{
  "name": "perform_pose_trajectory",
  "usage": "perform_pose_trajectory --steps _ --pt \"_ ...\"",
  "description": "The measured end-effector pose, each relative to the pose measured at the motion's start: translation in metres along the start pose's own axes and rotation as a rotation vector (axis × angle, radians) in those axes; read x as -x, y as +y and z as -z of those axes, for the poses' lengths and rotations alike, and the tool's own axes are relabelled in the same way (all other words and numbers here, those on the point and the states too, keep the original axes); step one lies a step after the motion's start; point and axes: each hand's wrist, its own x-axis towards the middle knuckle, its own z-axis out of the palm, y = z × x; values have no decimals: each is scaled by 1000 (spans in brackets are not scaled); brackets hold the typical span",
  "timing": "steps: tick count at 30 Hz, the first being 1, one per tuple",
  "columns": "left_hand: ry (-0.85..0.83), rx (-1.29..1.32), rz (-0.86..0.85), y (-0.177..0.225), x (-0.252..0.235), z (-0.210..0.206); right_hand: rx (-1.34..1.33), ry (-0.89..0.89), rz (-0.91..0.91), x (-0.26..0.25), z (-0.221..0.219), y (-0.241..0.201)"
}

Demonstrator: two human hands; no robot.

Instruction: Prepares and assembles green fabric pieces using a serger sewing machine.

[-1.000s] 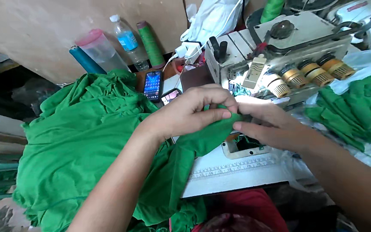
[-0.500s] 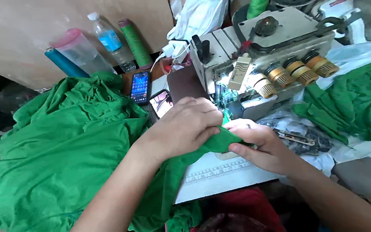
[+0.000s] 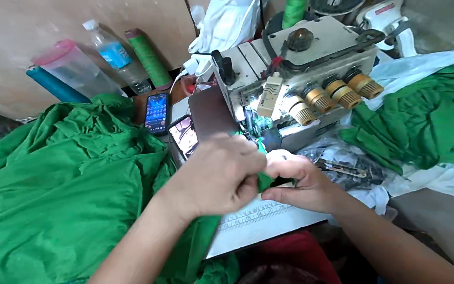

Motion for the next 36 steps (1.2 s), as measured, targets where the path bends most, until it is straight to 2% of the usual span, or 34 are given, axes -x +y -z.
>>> perform_pose_trajectory --steps 2,6,10,16,20,25,31,36 --pt "-9 36 -26 2 -3 -2 26 9 4 0 -2 0" --pt "-9 -88 24 -14 4 2 47 37 0 -2 -3 2" --pt "11 -63 34 16 2 -2 94 55 -4 2 -1 3" --pt "111 -135 325 56 3 -36 301 180 29 19 10 15" --pt "221 -281 363 65 0 -57 317 258 -21 28 9 17" --pt "269 -346 399 56 2 -60 383 281 -75 30 8 15" --pt "229 -249 490 14 2 -50 378 354 -144 28 2 12" --pt "209 -275 666 12 3 -35 347 344 -93 26 -4 5"
